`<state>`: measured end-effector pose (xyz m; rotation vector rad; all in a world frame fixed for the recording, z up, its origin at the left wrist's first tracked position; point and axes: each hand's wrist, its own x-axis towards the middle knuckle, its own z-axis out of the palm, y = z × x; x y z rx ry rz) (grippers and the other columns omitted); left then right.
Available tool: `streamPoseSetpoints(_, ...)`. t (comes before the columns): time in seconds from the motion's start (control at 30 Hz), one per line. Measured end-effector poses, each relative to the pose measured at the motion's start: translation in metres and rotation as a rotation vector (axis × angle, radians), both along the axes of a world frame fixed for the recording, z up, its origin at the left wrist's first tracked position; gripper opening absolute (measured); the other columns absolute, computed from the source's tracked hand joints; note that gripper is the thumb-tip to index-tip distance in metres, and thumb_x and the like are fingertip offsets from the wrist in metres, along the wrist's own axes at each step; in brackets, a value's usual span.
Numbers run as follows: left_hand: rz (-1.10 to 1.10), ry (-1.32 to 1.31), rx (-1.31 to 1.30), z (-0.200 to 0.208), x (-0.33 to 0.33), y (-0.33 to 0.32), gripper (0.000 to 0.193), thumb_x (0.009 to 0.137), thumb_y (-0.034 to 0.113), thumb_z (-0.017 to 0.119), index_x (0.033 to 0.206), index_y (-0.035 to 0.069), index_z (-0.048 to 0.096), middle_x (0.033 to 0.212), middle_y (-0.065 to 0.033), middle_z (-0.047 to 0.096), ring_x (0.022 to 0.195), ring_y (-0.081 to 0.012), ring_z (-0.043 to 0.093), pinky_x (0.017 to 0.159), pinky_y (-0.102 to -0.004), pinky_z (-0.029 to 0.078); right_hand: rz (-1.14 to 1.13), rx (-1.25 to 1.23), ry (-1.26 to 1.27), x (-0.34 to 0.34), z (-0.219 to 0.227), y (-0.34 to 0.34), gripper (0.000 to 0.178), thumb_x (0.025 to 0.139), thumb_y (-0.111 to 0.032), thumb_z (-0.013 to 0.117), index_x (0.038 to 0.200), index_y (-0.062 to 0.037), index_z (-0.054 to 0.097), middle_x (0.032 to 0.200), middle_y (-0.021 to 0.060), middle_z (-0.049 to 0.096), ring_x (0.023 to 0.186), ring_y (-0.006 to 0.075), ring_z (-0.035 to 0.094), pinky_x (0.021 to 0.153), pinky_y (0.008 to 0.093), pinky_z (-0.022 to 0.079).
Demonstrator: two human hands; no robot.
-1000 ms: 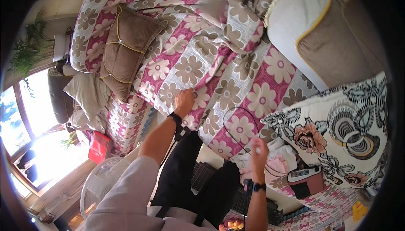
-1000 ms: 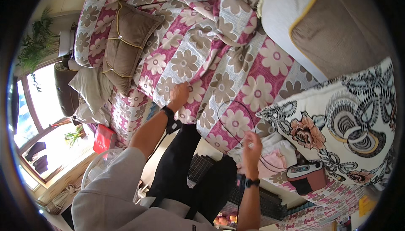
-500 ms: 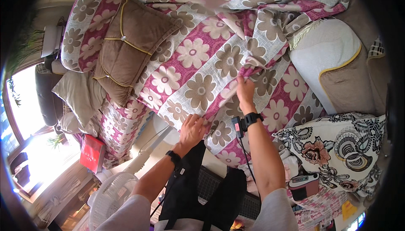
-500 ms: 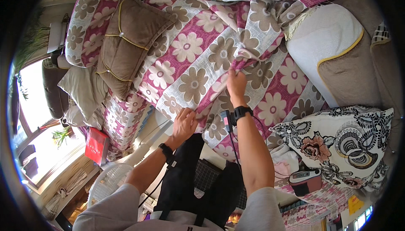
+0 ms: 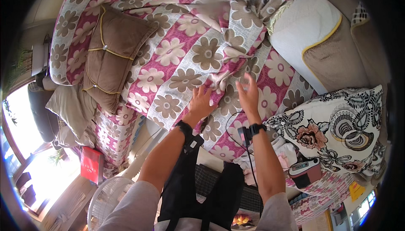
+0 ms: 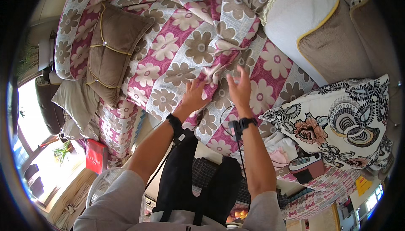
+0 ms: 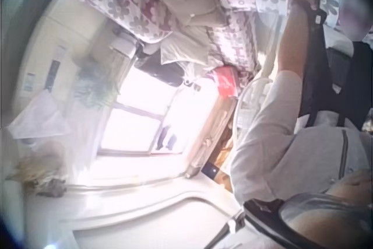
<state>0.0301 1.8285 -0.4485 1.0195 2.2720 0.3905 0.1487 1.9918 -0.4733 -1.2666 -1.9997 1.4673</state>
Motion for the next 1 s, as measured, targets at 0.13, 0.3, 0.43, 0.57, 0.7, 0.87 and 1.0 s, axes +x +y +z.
streamPoseSetpoints(0.13, -0.204, -0.026, -0.207, -0.018, 0.013, 0.003, 0.050, 0.079, 0.021, 0.073, 0.123, 0.004, 0.058, 0.124, -0.0159, 0.058, 0.116, -0.0383, 0.053, 0.097, -0.0465, 0.047, -0.210, -0.304, 0.149, -0.057, -0.009, 0.057, 0.087, 0.087, -0.030, 0.076, 0.151, 0.0018, 0.026, 0.135, 0.0152, 0.053, 0.099, 0.0178, 0.062, 0.081, 0.0289, 0.051)
streamPoseSetpoints(0.3, -0.110, -0.280, 0.076, -0.015, 0.037, -0.027, 0.043, 0.081, 0.014, 0.071, 0.120, 0.003, 0.057, 0.111, -0.0193, 0.063, 0.106, -0.0392, 0.059, 0.092, -0.0474, 0.049, -0.152, -0.102, 0.198, -0.091, -0.003, 0.108, 0.024, 0.088, -0.015, 0.071, 0.106, -0.0003, 0.066, 0.097, 0.0156, 0.070, 0.090, 0.0275, 0.068, 0.079, 0.0364, 0.051)
streamPoseSetpoints(0.43, 0.195, -0.151, 0.238, 0.017, 0.014, -0.003, 0.041, 0.086, 0.012, 0.068, 0.122, 0.001, 0.054, 0.113, -0.0224, 0.062, 0.107, -0.0402, 0.060, 0.091, -0.0454, 0.049, 0.175, 0.118, 0.237, -0.124, 0.053, 0.054, 0.009, 0.088, -0.007, 0.063, 0.087, -0.0035, 0.071, 0.083, 0.0151, 0.070, 0.085, 0.0342, 0.066, 0.080, 0.0401, 0.050)
streamPoseSetpoints(0.57, 0.186, -0.177, 0.141, 0.021, -0.011, 0.022, 0.034, 0.088, 0.013, 0.066, 0.119, 0.002, 0.057, 0.110, -0.0216, 0.064, 0.101, -0.0392, 0.064, 0.085, -0.0449, 0.052, -0.083, 0.344, 0.111, -0.124, 0.018, 0.055, 0.050, 0.083, -0.021, 0.072, 0.124, 0.0020, 0.054, 0.121, 0.0232, 0.058, 0.111, 0.0389, 0.054, 0.096, 0.0495, 0.040)
streamPoseSetpoints(0.7, 0.160, -0.353, 0.166, 0.024, -0.010, 0.035, 0.027, 0.089, 0.011, 0.064, 0.114, 0.002, 0.061, 0.108, -0.0215, 0.066, 0.099, -0.0363, 0.066, 0.083, -0.0420, 0.053, -0.382, 0.371, -0.156, -0.113, -0.012, 0.121, 0.073, 0.074, -0.030, 0.084, 0.127, 0.0061, 0.049, 0.115, 0.0244, 0.062, 0.106, 0.0377, 0.061, 0.091, 0.0464, 0.047)
streamPoseSetpoints(0.87, 0.264, -0.065, 0.396, 0.050, -0.031, 0.067, 0.031, 0.092, 0.013, 0.064, 0.119, -0.001, 0.058, 0.108, -0.0215, 0.065, 0.100, -0.0359, 0.065, 0.085, -0.0417, 0.051, 0.078, 0.401, 0.094, -0.120, 0.009, 0.110, 0.031, 0.084, -0.004, 0.062, 0.114, -0.0030, 0.064, 0.091, 0.0214, 0.067, 0.075, 0.0379, 0.066, 0.066, 0.0455, 0.051)
streamPoseSetpoints(1.0, 0.142, 0.027, 0.408, 0.067, -0.086, 0.117, 0.048, 0.090, 0.014, 0.066, 0.132, -0.001, 0.049, 0.125, -0.0227, 0.059, 0.115, -0.0387, 0.057, 0.097, -0.0438, 0.047, 0.169, 0.491, -0.072, -0.097, 0.008, 0.107, 0.032, 0.080, -0.005, 0.066, 0.112, -0.0061, 0.067, 0.096, 0.0174, 0.063, 0.089, 0.0359, 0.061, 0.077, 0.0469, 0.047)
